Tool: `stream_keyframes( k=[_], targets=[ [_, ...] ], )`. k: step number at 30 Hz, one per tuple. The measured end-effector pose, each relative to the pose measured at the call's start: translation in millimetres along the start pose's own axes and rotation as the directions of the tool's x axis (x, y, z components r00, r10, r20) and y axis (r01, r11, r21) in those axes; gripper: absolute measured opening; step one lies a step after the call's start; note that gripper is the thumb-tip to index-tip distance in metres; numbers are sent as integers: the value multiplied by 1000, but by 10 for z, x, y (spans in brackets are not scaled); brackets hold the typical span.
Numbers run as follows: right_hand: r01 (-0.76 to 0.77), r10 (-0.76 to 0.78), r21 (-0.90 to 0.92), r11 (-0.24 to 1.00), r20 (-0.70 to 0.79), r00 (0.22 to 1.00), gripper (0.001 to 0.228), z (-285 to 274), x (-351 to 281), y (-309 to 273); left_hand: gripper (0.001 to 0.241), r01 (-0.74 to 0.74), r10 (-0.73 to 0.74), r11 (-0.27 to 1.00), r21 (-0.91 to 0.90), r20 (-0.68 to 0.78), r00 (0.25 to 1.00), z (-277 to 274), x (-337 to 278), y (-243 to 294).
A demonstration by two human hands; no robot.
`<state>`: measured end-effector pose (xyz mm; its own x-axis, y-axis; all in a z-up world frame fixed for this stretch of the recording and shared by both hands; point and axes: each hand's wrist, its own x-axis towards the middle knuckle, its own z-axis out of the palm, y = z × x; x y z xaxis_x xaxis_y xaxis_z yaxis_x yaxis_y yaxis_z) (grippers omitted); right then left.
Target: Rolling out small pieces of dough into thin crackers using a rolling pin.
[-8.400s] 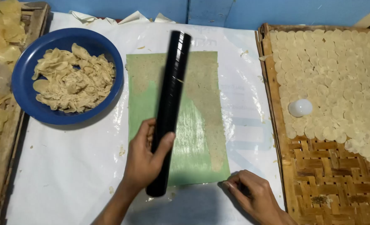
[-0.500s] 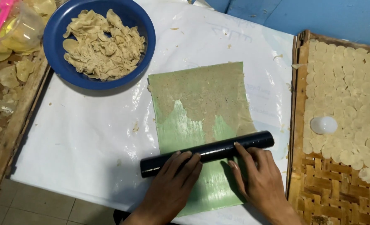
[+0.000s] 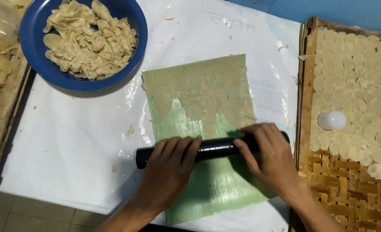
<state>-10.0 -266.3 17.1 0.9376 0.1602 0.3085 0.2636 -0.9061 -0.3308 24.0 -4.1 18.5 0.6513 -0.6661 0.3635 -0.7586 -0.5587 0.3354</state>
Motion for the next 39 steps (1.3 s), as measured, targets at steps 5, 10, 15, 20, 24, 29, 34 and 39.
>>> stream_keyframes(
  k=[5,10,15,20,24,29,34,39],
  targets=[
    [-43,46,-67,997,37,998,38,126,460,-12,49,35,-37,992,-121,-14,999,49,267,-80],
    [-11,30,-192,981,94,995,60,293,449,25,68,114,-113,993,12,-47,992,175,412,-155],
    [12,30,-220,975,186,982,68,262,148,-6,77,145,-161,979,143,114,980,524,98,37],
    [16,25,-170,985,237,971,68,225,-516,-36,79,106,-129,979,173,125,984,530,-298,447],
    [24,35,-204,979,283,958,74,86,-994,-176,71,-22,15,998,53,139,990,619,-688,646],
    [-107,107,-10,994,135,985,57,-103,-1144,-441,49,37,-39,995,-93,-27,999,575,-793,587],
    [-90,89,47,995,11,996,48,-149,-1023,-444,52,15,-14,999,49,-10,1000,447,-665,481],
    [51,-56,-39,998,-137,989,38,-28,-639,13,60,58,-55,997,54,-49,997,188,-258,362]
  ],
)
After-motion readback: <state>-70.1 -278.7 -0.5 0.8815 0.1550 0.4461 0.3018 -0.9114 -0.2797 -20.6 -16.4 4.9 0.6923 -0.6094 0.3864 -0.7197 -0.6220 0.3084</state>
